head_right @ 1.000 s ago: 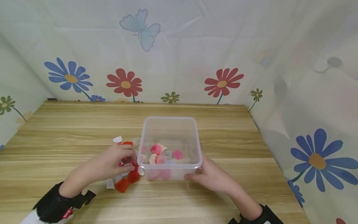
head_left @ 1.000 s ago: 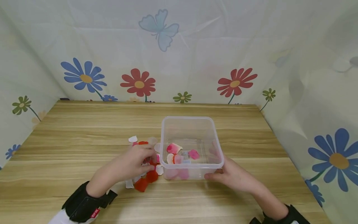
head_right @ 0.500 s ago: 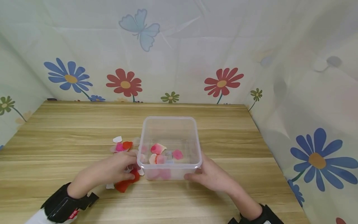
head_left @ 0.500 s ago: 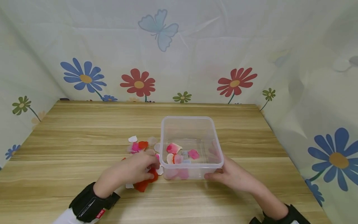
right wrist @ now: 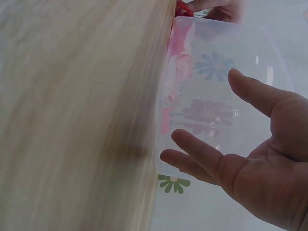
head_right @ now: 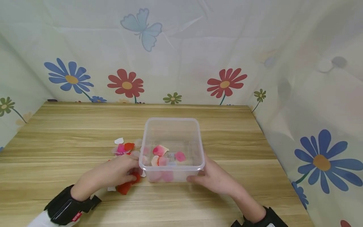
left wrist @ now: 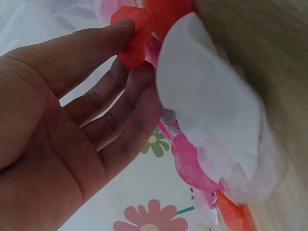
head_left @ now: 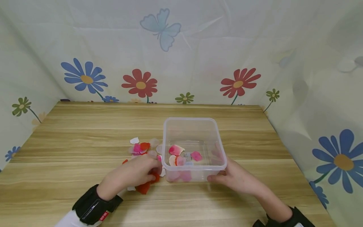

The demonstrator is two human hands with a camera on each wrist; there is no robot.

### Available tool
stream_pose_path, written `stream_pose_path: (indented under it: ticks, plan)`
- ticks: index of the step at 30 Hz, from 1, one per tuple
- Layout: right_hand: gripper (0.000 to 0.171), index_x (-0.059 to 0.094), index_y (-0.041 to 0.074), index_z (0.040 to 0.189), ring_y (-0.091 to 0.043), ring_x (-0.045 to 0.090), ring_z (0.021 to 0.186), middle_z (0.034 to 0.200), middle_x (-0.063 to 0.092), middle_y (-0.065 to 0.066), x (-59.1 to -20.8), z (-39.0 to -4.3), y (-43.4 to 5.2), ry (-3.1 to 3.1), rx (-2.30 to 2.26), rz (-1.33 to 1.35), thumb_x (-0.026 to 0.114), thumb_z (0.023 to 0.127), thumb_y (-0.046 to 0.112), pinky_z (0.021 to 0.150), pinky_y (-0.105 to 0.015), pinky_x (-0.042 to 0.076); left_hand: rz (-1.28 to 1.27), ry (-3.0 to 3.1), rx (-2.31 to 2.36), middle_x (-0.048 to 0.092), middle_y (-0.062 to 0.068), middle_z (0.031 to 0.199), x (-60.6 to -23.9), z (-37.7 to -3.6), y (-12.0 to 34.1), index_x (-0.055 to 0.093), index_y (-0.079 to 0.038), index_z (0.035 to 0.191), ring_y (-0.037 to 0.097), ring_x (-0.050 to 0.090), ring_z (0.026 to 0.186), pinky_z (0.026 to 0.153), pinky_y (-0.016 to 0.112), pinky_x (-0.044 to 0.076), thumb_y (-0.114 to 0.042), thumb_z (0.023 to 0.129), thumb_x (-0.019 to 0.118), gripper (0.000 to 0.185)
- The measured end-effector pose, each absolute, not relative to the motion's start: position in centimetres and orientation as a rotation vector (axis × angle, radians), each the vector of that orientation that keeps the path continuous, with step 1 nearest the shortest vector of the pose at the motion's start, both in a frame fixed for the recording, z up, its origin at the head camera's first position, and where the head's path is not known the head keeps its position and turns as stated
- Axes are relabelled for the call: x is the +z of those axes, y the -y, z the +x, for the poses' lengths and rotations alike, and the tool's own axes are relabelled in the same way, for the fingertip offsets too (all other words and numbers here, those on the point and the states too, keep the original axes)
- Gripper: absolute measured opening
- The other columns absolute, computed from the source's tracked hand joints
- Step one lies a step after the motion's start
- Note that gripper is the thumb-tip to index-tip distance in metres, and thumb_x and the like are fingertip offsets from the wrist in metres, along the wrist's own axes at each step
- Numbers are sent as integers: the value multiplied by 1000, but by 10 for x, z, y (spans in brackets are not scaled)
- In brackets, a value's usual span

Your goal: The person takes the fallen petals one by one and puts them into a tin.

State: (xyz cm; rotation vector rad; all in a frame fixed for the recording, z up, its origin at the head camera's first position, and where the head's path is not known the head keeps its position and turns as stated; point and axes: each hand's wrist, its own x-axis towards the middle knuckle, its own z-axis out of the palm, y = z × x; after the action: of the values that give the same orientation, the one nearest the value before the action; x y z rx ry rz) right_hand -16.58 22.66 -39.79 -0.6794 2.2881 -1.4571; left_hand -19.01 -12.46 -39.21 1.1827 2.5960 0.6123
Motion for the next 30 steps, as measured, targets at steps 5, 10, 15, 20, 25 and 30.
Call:
stream_pose_path:
  ticks: [5, 10, 15, 20, 25, 30]
  plan:
    - [84, 25, 5, 157, -31, 59, 123, 141, 51, -27, -398, -166, -227, -2285, -1457, -682, 78, 92, 10, 96, -34, 53, 1211, -2555, 684, 56, -13, 75, -392, -192, 127, 69, -16, 82, 9, 53, 73, 68, 25, 50, 2, 83, 82, 22]
    - [85, 24, 6, 157, -31, 59, 123, 141, 51, -26, -398, -165, -227, -2282, -1462, -682, 78, 92, 10, 96, -34, 52, 1186, -2529, 753, 54, -14, 74, -389, -193, 130, 70, -15, 80, 10, 52, 73, 66, 24, 49, 2, 83, 82, 22]
    - [87, 22, 7, 158, -31, 59, 123, 143, 50, -26, -397, -165, -226, -2277, -1460, -679, 78, 92, 10, 96, -34, 53, 1120, -2515, 801, 55, -13, 75, -383, -195, 134, 69, -16, 80, 10, 53, 71, 64, 25, 51, 3, 84, 81, 23]
    - [89, 20, 9, 159, -31, 59, 122, 142, 50, -26, -397, -165, -226, -2285, -1459, -693, 78, 92, 10, 95, -36, 53, 1140, -2534, 844, 57, -13, 74, -375, -197, 139, 68, -15, 80, 8, 52, 69, 63, 26, 52, 5, 83, 81, 24]
    - [86, 23, 9, 157, -30, 60, 122, 141, 52, -26, -397, -165, -226, -2281, -1465, -697, 78, 92, 9, 95, -36, 53, 1147, -2574, 892, 59, -13, 77, -367, -201, 142, 70, -13, 85, 8, 54, 71, 66, 26, 54, 3, 83, 82, 20]
    - [84, 25, 8, 156, -30, 60, 122, 140, 52, -26, -397, -166, -226, -2274, -1473, -701, 78, 92, 7, 96, -36, 53, 1145, -2648, 954, 63, -11, 80, -359, -204, 144, 72, -12, 88, 9, 57, 72, 67, 26, 56, 4, 83, 83, 19]
